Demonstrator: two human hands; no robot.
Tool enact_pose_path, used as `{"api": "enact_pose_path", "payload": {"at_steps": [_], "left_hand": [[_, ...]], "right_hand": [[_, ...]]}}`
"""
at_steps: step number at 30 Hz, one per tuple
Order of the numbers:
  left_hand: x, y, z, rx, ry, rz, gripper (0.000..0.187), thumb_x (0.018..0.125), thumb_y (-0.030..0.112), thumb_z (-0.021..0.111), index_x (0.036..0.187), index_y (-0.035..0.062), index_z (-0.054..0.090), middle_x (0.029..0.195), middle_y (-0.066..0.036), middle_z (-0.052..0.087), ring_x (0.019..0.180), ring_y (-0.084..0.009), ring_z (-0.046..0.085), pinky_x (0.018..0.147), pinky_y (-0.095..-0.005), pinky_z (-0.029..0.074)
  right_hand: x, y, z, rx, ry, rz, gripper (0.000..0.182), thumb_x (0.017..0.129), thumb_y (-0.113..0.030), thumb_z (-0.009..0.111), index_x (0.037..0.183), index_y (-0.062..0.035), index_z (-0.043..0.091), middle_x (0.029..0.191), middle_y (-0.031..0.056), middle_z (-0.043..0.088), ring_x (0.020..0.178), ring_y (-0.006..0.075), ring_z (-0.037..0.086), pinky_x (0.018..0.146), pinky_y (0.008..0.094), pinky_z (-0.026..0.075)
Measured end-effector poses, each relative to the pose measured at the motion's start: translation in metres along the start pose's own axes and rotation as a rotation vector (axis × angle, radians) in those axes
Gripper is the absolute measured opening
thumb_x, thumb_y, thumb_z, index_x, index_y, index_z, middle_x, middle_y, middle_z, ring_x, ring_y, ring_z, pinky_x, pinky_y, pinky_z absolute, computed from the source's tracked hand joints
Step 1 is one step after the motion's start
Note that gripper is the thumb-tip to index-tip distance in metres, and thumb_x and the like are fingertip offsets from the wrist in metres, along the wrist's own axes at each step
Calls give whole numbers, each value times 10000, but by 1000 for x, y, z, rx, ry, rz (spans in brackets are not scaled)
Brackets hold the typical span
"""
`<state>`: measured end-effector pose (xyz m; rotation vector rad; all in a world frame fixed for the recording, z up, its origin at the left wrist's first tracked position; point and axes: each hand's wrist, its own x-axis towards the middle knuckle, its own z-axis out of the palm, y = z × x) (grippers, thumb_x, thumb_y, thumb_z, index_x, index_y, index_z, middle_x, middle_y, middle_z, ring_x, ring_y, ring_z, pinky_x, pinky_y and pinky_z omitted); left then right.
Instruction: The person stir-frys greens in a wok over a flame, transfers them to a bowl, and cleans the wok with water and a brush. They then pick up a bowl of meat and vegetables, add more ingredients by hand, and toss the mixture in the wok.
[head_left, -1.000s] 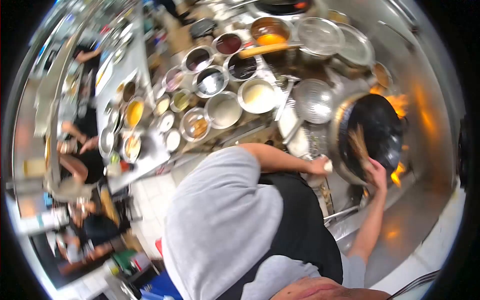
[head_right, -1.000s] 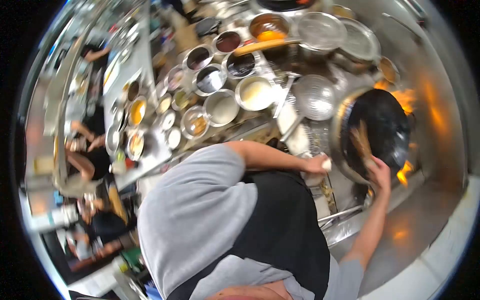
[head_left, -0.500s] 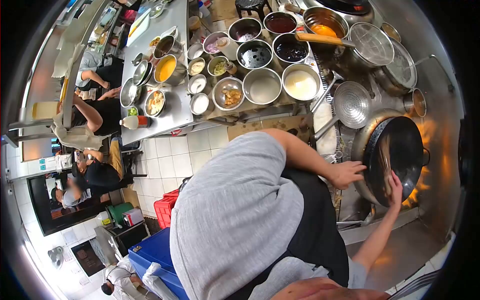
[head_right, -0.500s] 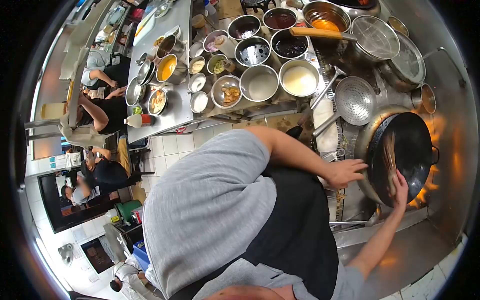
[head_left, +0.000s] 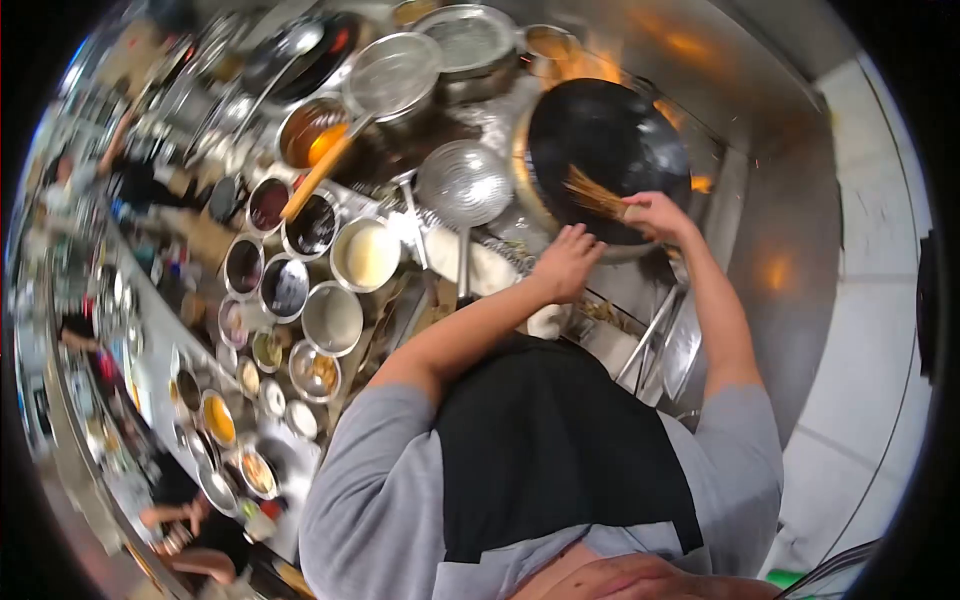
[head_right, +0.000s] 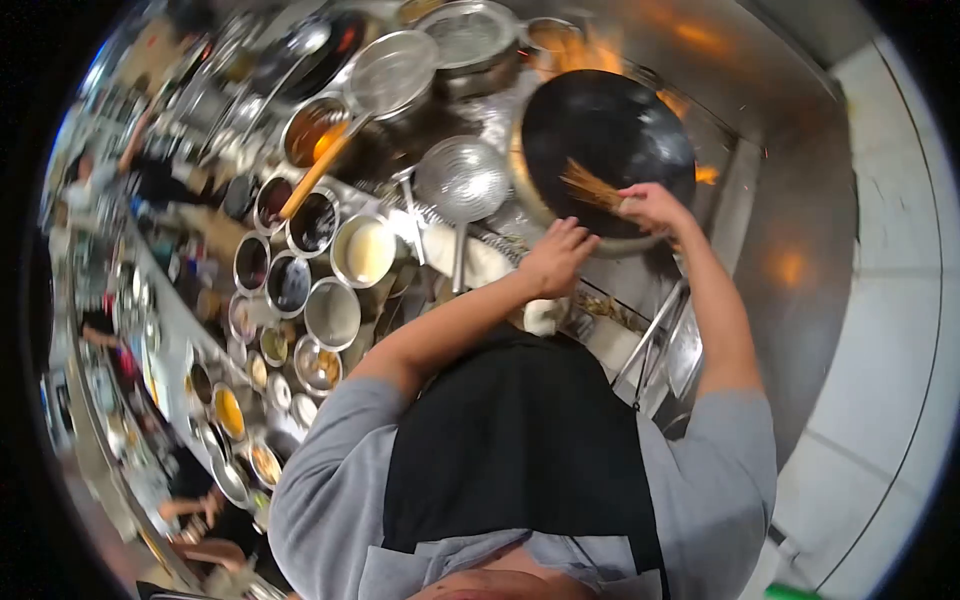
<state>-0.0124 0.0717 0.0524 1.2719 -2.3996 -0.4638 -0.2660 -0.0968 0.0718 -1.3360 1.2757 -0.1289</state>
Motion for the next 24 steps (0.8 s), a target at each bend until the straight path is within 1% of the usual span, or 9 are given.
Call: {"api": "enact_pose_path", "payload": {"at_steps": [2, 3, 5, 8, 12, 14, 18, 21, 24], "left_hand": [[3, 1, -4, 44, 0, 45, 726, 700, 165, 675, 1379, 34, 452, 1350, -199, 466, 1340, -408, 350, 1151, -501, 240], [4, 1, -6, 46, -33, 28, 731, 706, 177, 677, 1385, 35, 446, 1354, -199, 462, 1340, -407, 350, 1151, -495, 242], [1, 2, -7, 46, -81, 1, 743, 724, 213, 684, 1399, 36, 431, 1367, -201, 451, 1341, -408, 346, 1153, -485, 244], [2, 2, -6, 62, -100, 4, 749, 725, 220, 684, 1404, 39, 427, 1377, -200, 444, 1344, -408, 341, 1153, -486, 244], [3, -1, -6, 82, -155, 8, 770, 727, 224, 687, 1420, 40, 405, 1393, -200, 429, 1350, -406, 335, 1156, -487, 242], [4, -1, -10, 84, -162, 6, 779, 730, 229, 692, 1426, 41, 397, 1396, -200, 426, 1352, -405, 332, 1158, -486, 241], [5, 5, -16, 74, -198, -17, 789, 732, 235, 706, 1431, 49, 391, 1396, -199, 425, 1358, -403, 323, 1161, -485, 239], [6, 5, -13, 61, -208, -27, 782, 729, 229, 706, 1425, 50, 397, 1384, -199, 433, 1357, -407, 323, 1158, -489, 245], [6, 9, -13, 82, -191, -55, 772, 729, 219, 702, 1422, 58, 402, 1370, -200, 441, 1358, -413, 323, 1155, -493, 251]], "right_hand": [[37, 68, -77, -888, 541, -255, 438, 856, -216, 674, 1267, -105, 573, 892, 112, 690, 759, 254, 678, 659, 391, 548], [27, 61, -81, -882, 567, -242, 438, 856, -216, 674, 1267, -105, 573, 892, 112, 690, 759, 254, 678, 659, 391, 548], [17, 26, -62, -811, 1396, -275, 366, 848, -245, 638, 1198, -139, 622, 1000, 175, 664, 993, 378, 623, 830, 477, 510], [29, 16, -16, -545, 872, -16, 368, 799, -255, 662, 1147, -137, 651, 1027, 137, 683, 995, 350, 633, 897, 453, 497], [-25, -22, 51, 101, -60, -81, 512, 772, -214, 773, 1254, -138, 620, 761, 9, 606, 498, 111, 514, 385, 273, 392], [-32, -10, 3, -96, -114, 47, 523, 770, -207, 774, 1261, -124, 614, 772, 17, 638, 596, 139, 591, 494, 314, 481], [-27, 17, -75, -833, 908, -56, 419, 843, -249, 675, 1241, -135, 613, 1027, 131, 687, 1036, 312, 641, 878, 431, 505], [3, 8, -51, -547, 1384, -284, 396, 867, -241, 625, 1252, -156, 597, 1168, 149, 641, 1109, 348, 592, 901, 447, 494], [43, -13, -13, -399, 866, -73, 462, 795, -312, 713, 1226, -182, 610, 1045, 132, 684, 950, 324, 661, 768, 445, 540]]}}
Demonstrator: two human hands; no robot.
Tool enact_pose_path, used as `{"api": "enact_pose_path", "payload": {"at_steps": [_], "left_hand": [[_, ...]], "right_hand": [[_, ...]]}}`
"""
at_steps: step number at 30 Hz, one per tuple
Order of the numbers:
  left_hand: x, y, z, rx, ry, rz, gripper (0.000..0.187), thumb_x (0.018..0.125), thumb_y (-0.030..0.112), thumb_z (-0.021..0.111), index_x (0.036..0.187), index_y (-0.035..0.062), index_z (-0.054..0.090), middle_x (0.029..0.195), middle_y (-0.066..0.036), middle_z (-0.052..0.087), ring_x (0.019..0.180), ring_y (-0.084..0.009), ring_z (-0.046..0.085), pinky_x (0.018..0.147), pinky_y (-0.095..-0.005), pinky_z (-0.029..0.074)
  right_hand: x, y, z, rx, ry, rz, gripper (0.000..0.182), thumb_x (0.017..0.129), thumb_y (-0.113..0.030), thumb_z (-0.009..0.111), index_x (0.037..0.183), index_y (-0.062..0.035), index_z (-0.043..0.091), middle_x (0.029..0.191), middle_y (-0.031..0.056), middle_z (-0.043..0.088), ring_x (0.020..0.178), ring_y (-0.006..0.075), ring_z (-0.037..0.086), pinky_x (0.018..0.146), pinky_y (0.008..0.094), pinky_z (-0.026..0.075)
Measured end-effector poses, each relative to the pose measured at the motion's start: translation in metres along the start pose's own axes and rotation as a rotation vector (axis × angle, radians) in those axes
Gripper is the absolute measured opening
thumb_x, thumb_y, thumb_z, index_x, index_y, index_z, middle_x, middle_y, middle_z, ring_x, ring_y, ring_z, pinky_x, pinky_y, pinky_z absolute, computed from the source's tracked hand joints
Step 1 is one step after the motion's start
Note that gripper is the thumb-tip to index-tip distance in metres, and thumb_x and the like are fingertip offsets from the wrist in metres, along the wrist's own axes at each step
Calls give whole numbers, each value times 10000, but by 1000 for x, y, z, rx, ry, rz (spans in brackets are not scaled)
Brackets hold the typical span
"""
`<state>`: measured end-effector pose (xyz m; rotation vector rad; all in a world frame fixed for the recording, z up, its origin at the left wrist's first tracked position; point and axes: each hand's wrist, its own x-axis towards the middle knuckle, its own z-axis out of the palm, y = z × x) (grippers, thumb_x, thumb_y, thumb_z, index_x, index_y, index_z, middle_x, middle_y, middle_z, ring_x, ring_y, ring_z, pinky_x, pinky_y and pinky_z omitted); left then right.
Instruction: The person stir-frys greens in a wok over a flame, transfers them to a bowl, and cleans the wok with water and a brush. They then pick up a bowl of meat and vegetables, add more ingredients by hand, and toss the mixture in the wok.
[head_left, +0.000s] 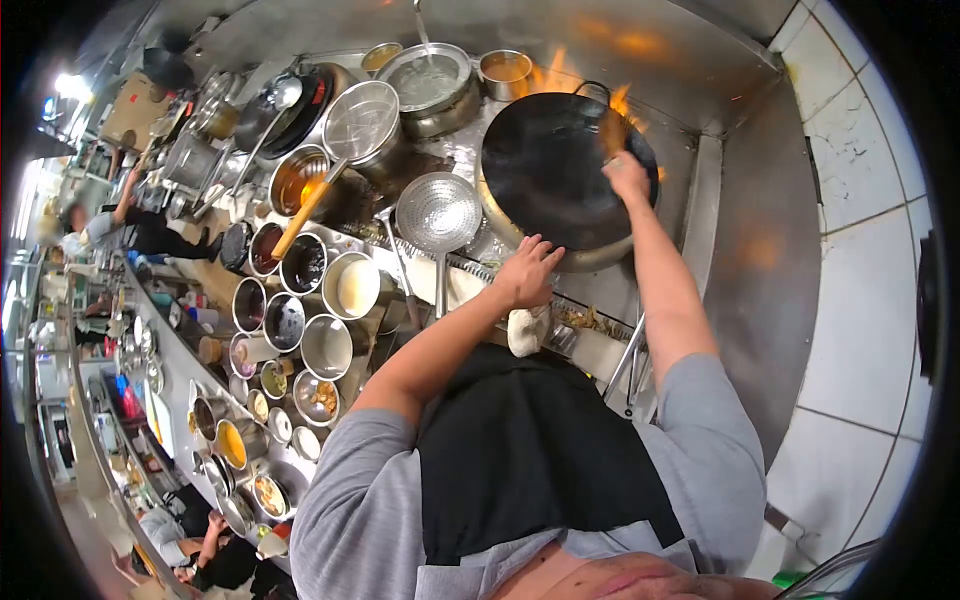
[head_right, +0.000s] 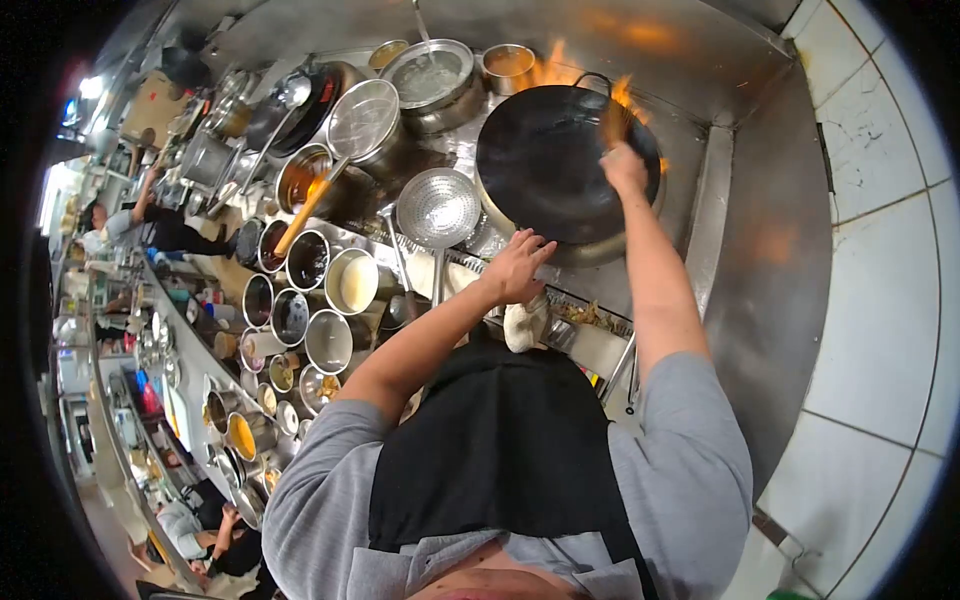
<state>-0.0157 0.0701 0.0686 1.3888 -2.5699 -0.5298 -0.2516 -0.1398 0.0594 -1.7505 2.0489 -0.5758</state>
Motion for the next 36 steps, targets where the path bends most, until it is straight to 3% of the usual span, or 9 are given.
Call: {"api": "enact_pose_path", "payload": {"at_steps": [2, 6, 10, 12, 16, 21, 28, 32, 36], "left_hand": [[0, -2, 0, 1, 2, -9, 771, 730, 218, 701, 1425, 67, 401, 1366, -199, 444, 1359, -415, 321, 1155, -493, 252], [-1, -3, 4, -12, -3, -5, 770, 731, 215, 700, 1430, 94, 402, 1368, -194, 446, 1367, -421, 310, 1158, -490, 248], [1, -3, 6, -19, -40, -45, 758, 743, 214, 690, 1433, 98, 399, 1404, -195, 423, 1385, -421, 282, 1174, -483, 219], [2, -3, 6, -35, -46, -29, 751, 752, 219, 682, 1436, 98, 396, 1413, -195, 416, 1394, -421, 266, 1180, -481, 206], [3, -3, 5, -31, -61, -58, 770, 757, 256, 684, 1448, 97, 384, 1461, -198, 372, 1411, -426, 232, 1182, -479, 198], [-50, 19, -11, -148, -49, -64, 788, 768, 311, 698, 1453, 88, 380, 1545, -214, 253, 1427, -428, 205, 1162, -469, 233], [-199, -12, -5, -703, -298, -278, 620, 832, 262, 671, 1392, 73, 482, 1333, -175, 562, 1214, -307, 560, 1002, -367, 457], [-253, -27, 1, -1023, -25, -354, 595, 863, 168, 656, 1407, 40, 453, 1346, -143, 557, 1197, -214, 560, 1004, -332, 462], [-336, -37, -7, -1038, 441, -475, 525, 860, 162, 663, 1349, 41, 517, 1216, -144, 635, 1047, -185, 629, 893, -322, 521]], "right_hand": [[-6, -23, 49, 264, -320, -21, 526, 758, -304, 761, 1254, -209, 617, 881, 62, 689, 623, 148, 633, 457, 309, 514], [-60, -82, 47, 498, -640, -217, 502, 807, -233, 728, 1284, -149, 598, 740, 36, 626, 534, 110, 562, 416, 283, 453], [-42, -4, -16, 289, -1023, -209, 523, 785, -248, 722, 1285, -150, 603, 810, 79, 668, 604, 139, 616, 514, 322, 504], [-51, 24, -56, -286, -337, -151, 488, 800, -222, 674, 1281, -184, 601, 1017, 135, 702, 1004, 339, 651, 890, 434, 502], [-90, 79, -58, 10, 483, -42, 495, 865, -208, 627, 1340, -112, 531, 1279, 221, 575, 1176, 376, 551, 1006, 420, 433], [-221, 105, 7, 408, 315, 40, 550, 883, -213, 637, 1367, -11, 473, 1333, 231, 537, 1236, 360, 514, 1042, 402, 388], [-341, 85, 59, -54, -124, 116, 496, 880, -251, 621, 1321, -40, 534, 1351, 193, 509, 1230, 363, 492, 1029, 440, 394], [-331, 39, 64, -75, 17, -321, 452, 877, -242, 621, 1273, -29, 573, 1350, 198, 515, 1230, 375, 493, 1027, 438, 401], [-342, -92, 92, 338, -609, -339, 481, 889, -150, 642, 1334, -6, 528, 1298, 182, 580, 1074, 235, 625, 925, 330, 485]]}}
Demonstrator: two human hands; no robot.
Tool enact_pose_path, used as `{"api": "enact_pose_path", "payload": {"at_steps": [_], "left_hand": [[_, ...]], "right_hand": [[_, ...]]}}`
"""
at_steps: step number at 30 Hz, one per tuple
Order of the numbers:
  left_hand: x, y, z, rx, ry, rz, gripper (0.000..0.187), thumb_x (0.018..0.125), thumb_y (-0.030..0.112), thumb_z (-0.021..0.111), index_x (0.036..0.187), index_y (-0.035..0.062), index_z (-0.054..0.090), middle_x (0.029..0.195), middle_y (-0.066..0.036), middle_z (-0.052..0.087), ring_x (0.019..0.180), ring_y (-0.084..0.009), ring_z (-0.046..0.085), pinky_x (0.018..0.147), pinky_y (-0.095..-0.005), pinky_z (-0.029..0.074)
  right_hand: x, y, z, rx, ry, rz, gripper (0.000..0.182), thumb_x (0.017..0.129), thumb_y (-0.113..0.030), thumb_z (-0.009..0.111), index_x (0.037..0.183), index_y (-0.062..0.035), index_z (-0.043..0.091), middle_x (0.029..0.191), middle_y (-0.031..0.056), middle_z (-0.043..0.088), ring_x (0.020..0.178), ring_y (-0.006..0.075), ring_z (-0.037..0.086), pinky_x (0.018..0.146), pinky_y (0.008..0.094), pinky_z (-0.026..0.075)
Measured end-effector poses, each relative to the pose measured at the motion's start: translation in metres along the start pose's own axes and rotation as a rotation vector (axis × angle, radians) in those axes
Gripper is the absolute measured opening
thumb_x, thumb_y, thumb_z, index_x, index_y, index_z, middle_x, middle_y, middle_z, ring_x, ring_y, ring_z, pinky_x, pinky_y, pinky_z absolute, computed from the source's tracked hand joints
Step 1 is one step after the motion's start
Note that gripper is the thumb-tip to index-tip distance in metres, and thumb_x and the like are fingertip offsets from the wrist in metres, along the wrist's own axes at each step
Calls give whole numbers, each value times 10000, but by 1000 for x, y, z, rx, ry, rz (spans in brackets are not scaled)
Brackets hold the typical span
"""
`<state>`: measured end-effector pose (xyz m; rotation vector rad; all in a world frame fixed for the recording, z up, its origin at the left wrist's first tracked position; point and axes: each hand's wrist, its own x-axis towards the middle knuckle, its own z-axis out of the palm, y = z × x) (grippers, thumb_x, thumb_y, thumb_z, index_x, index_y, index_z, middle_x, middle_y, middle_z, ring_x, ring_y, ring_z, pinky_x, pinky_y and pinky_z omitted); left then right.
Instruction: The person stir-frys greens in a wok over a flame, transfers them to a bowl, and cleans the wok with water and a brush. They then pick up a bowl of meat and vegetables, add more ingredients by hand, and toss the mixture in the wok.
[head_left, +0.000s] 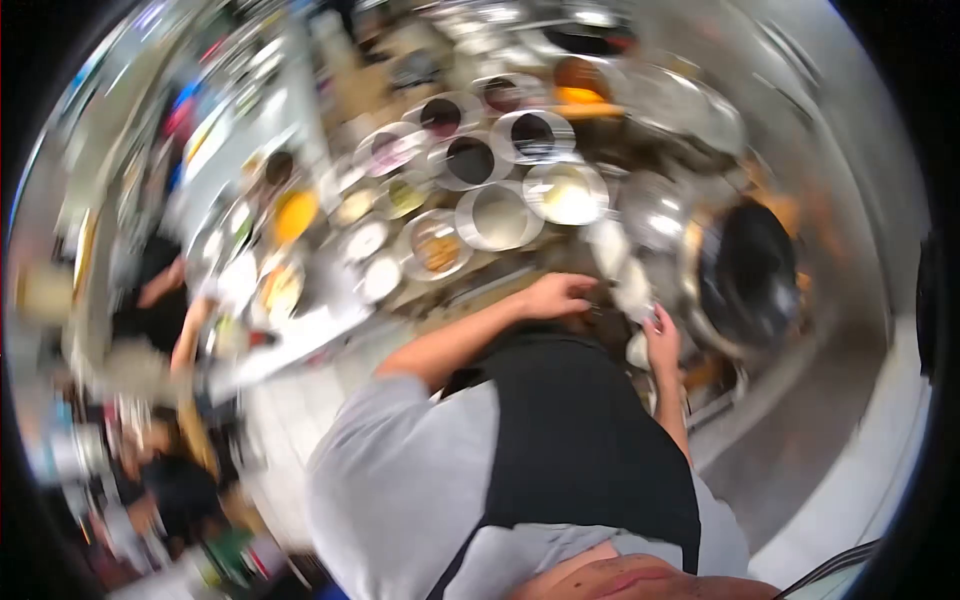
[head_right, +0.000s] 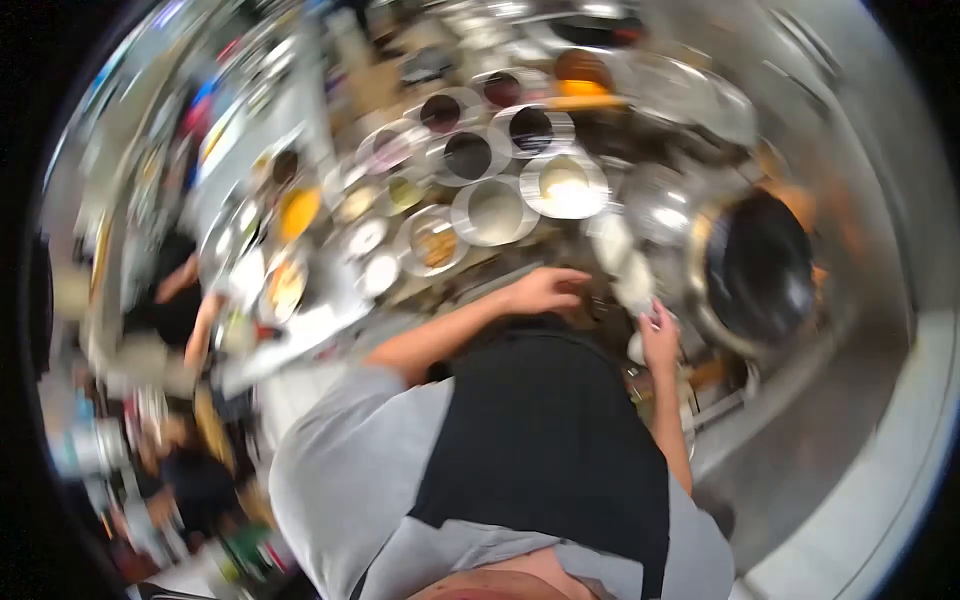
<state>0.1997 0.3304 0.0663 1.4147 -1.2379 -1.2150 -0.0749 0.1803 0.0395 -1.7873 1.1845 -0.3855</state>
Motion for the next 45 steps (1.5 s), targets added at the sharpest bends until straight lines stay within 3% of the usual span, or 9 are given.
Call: {"api": "enact_pose_path", "payload": {"at_steps": [2, 7, 11, 14, 20, 25, 30, 40, 45], "left_hand": [[-30, -1, -28, 144, 227, 68, 441, 868, 136, 644, 1287, 29, 562, 1130, -115, 668, 1000, -169, 638, 869, -323, 524], [-138, -50, -98, -443, 1012, 25, 271, 886, 72, 605, 1146, -4, 606, 970, -87, 658, 837, -165, 663, 738, -278, 548], [-275, -80, -167, -678, 1923, -37, 360, 910, 38, 507, 1241, 77, 370, 1050, -108, 535, 723, -174, 563, 565, -299, 509], [-358, -133, -209, -892, 2339, -100, 438, 884, 90, 584, 1232, 78, 319, 1010, -124, 533, 716, -206, 567, 541, -326, 505], [-422, -155, -251, -1078, 2052, -193, 334, 841, 43, 618, 1113, -5, 429, 959, -200, 583, 650, -304, 602, 537, -383, 527], [-437, -133, -258, -992, 2143, 99, 174, 852, -21, 533, 905, 31, 376, 693, -144, 576, 552, -257, 618, 426, -278, 467], [-454, -86, -236, -957, 2133, 260, 168, 857, 32, 575, 922, 54, 422, 810, -134, 607, 612, -249, 637, 486, -277, 491], [-397, -160, -148, -967, 1790, -225, 156, 802, 22, 588, 850, 98, 460, 740, -92, 590, 583, -214, 600, 469, -313, 521], [-388, -175, -153, -1090, 1666, -162, 192, 882, 148, 622, 959, 77, 461, 857, -122, 611, 656, -238, 634, 529, -334, 548]], "right_hand": [[9, -35, 42, 89, -250, -141, 485, 927, -140, 611, 1383, -31, 486, 1312, 145, 569, 1089, 185, 585, 931, 303, 462], [-16, -136, 120, 183, -800, -35, 487, 928, -137, 619, 1381, -24, 482, 1312, 149, 567, 1168, 185, 545, 991, 298, 418], [-7, -153, 162, 91, -850, -71, 481, 928, -132, 618, 1380, -33, 487, 1290, 141, 581, 1109, 177, 573, 931, 294, 456], [-5, -170, 182, 62, -801, -79, 464, 930, -128, 614, 1368, -30, 495, 1258, 141, 598, 1037, 147, 591, 814, 272, 496], [-8, -200, 207, -25, -899, -147, 477, 923, -126, 621, 1373, -37, 492, 1270, 139, 596, 1058, 158, 585, 901, 292, 474], [-19, -247, 210, 111, -1304, -175, 517, 930, -210, 625, 1388, -28, 471, 1325, 122, 568, 1191, 188, 534, 1021, 331, 403], [-24, -263, 216, 151, -1622, -307, 477, 985, -295, 516, 1362, -2, 506, 1387, 116, 527, 1299, 218, 462, 1105, 338, 307], [-31, -279, 216, 84, -1640, -148, 445, 1000, -272, 481, 1331, 21, 531, 1363, 117, 553, 1291, 203, 468, 1106, 311, 297], [-34, -276, 218, 55, -1620, -201, 426, 1001, -239, 473, 1321, 35, 535, 1355, 126, 558, 1278, 197, 477, 1096, 303, 308]]}}
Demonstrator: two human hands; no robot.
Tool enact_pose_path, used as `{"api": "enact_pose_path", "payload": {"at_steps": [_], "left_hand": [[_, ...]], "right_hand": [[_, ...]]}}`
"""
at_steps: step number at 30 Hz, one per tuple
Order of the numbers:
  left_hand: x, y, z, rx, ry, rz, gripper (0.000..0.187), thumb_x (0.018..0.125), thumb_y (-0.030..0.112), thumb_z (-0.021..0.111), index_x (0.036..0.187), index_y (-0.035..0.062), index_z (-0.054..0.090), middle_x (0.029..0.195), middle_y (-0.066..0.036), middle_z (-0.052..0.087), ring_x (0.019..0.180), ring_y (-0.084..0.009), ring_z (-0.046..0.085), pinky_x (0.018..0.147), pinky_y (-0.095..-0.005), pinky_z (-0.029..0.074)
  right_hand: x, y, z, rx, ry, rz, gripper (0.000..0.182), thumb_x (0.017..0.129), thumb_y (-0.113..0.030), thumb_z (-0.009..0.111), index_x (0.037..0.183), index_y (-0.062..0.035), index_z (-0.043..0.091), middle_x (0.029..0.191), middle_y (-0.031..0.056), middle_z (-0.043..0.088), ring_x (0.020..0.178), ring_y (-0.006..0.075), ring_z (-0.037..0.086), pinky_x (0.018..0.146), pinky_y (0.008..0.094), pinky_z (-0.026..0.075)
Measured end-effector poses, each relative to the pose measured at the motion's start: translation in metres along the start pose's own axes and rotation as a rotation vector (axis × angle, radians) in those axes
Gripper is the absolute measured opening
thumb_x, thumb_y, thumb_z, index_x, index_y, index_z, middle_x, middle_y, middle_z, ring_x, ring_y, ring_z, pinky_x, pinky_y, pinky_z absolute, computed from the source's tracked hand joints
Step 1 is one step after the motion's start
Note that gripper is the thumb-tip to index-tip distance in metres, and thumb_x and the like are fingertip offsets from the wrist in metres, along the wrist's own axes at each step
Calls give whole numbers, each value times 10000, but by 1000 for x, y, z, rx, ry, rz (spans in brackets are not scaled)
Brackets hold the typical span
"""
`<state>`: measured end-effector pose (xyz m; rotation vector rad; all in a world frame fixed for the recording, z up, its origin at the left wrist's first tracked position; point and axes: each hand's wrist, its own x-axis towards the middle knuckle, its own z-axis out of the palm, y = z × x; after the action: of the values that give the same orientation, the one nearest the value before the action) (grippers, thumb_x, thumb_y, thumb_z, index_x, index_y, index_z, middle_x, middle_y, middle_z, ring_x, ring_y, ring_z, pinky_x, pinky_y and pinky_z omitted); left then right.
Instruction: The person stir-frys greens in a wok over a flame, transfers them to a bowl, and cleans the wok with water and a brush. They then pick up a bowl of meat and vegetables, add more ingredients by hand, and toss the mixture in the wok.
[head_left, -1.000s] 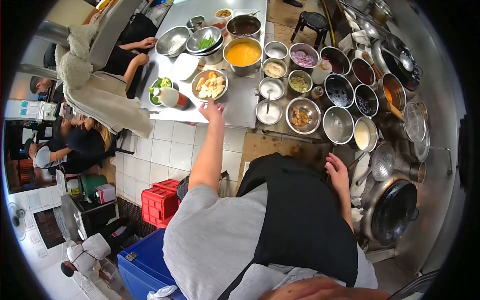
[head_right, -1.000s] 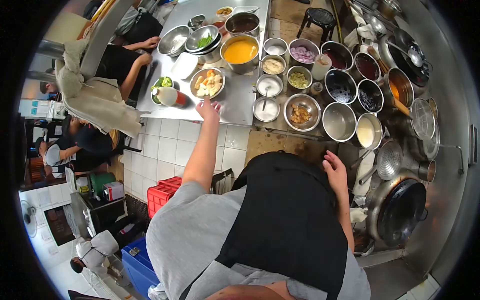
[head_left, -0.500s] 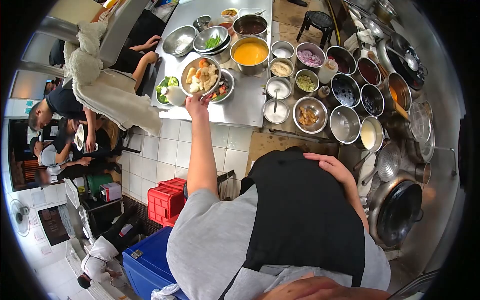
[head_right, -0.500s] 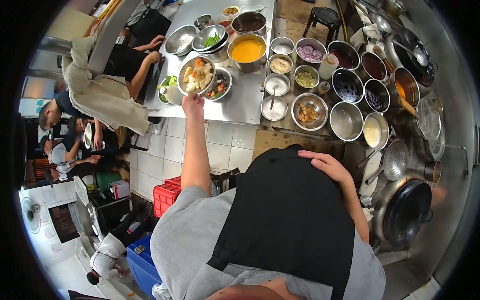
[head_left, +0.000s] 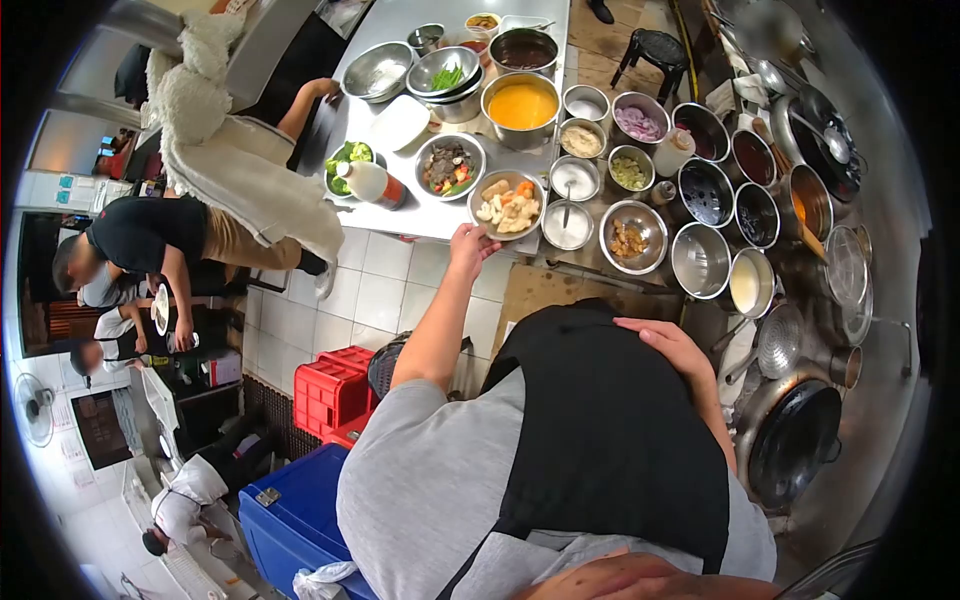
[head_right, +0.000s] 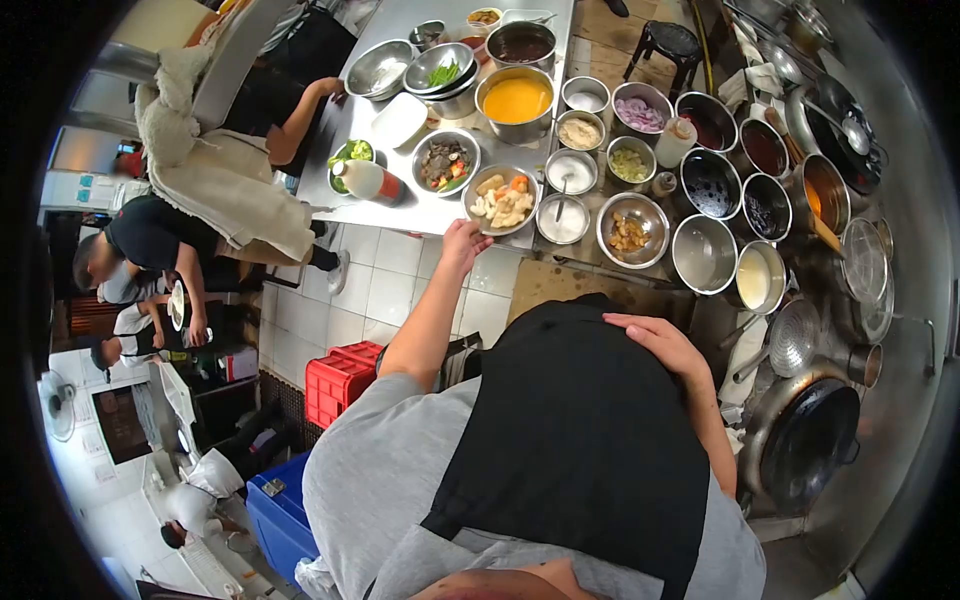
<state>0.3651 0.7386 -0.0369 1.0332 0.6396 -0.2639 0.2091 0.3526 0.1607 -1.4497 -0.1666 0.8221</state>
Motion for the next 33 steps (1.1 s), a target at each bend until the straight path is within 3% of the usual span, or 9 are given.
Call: {"api": "enact_pose_path", "payload": {"at_steps": [4, 7, 9, 14, 21, 25, 29, 32, 33], "left_hand": [[20, 27, -3, 6, 160, -12, 378, 925, 301, 627, 1131, 47, 437, 1026, -174, 572, 716, -288, 630, 594, -381, 545], [54, 47, -15, -50, 303, 52, 387, 914, 319, 640, 1103, 58, 425, 951, -151, 579, 663, -266, 632, 493, -348, 511], [82, 55, -26, -152, 262, 55, 331, 907, 227, 630, 1082, 21, 440, 883, -137, 565, 602, -263, 609, 466, -342, 495], [110, 77, -29, -300, 155, 90, 220, 855, 29, 535, 1054, -22, 459, 823, -177, 610, 647, -297, 657, 452, -306, 496], [77, 94, -29, -268, 194, 254, 180, 821, 36, 528, 993, 25, 474, 856, -116, 610, 694, -252, 657, 507, -272, 482], [81, 71, -42, -274, 126, 208, 199, 822, 36, 533, 1016, 27, 488, 875, -117, 614, 737, -249, 660, 536, -279, 500], [73, 54, -34, -192, 162, 180, 231, 908, 181, 563, 1066, 28, 489, 911, -127, 617, 752, -247, 642, 570, -302, 508], [47, 44, -17, -35, 257, 12, 427, 932, 397, 582, 1148, 41, 490, 932, -118, 619, 742, -242, 611, 616, -355, 503], [45, 33, -15, -41, 256, 16, 427, 932, 397, 582, 1148, 41, 490, 932, -118, 619, 742, -242, 611, 616, -355, 503]], "right_hand": [[-4, 11, 2, -2, 50, -9, 366, 984, -187, 506, 1256, 43, 586, 1322, 133, 584, 1231, 199, 517, 1058, 306, 358], [-8, 27, 1, 63, 139, 19, 276, 959, -131, 547, 1141, 49, 647, 1260, 141, 621, 1143, 187, 570, 999, 309, 415], [-15, 35, 5, 104, 224, 29, 202, 937, -102, 579, 1031, 47, 677, 1199, 139, 649, 1062, 161, 595, 948, 302, 445], [-36, 58, 19, 206, 455, 44, 222, 941, -127, 586, 1093, 21, 654, 1165, 116, 656, 1022, 154, 608, 919, 295, 458], [-114, 142, 7, 419, 1054, 250, 357, 971, -277, 572, 1264, -73, 560, 1156, 69, 653, 897, 114, 638, 767, 244, 496], [-140, 172, 6, 524, 1152, 215, 360, 962, -268, 590, 1266, -76, 563, 1142, 65, 655, 871, 113, 638, 736, 243, 505], [-139, 168, 11, 505, 1085, 246, 347, 957, -247, 596, 1256, -71, 575, 1135, 71, 657, 866, 118, 640, 717, 239, 512], [-128, 169, 8, 434, 1034, 250, 341, 962, -246, 587, 1256, -73, 573, 1125, 62, 658, 861, 111, 636, 724, 244, 511], [-123, 170, 6, 404, 1001, 249, 340, 967, -251, 580, 1261, -81, 568, 1120, 53, 660, 865, 106, 635, 734, 248, 511]]}}
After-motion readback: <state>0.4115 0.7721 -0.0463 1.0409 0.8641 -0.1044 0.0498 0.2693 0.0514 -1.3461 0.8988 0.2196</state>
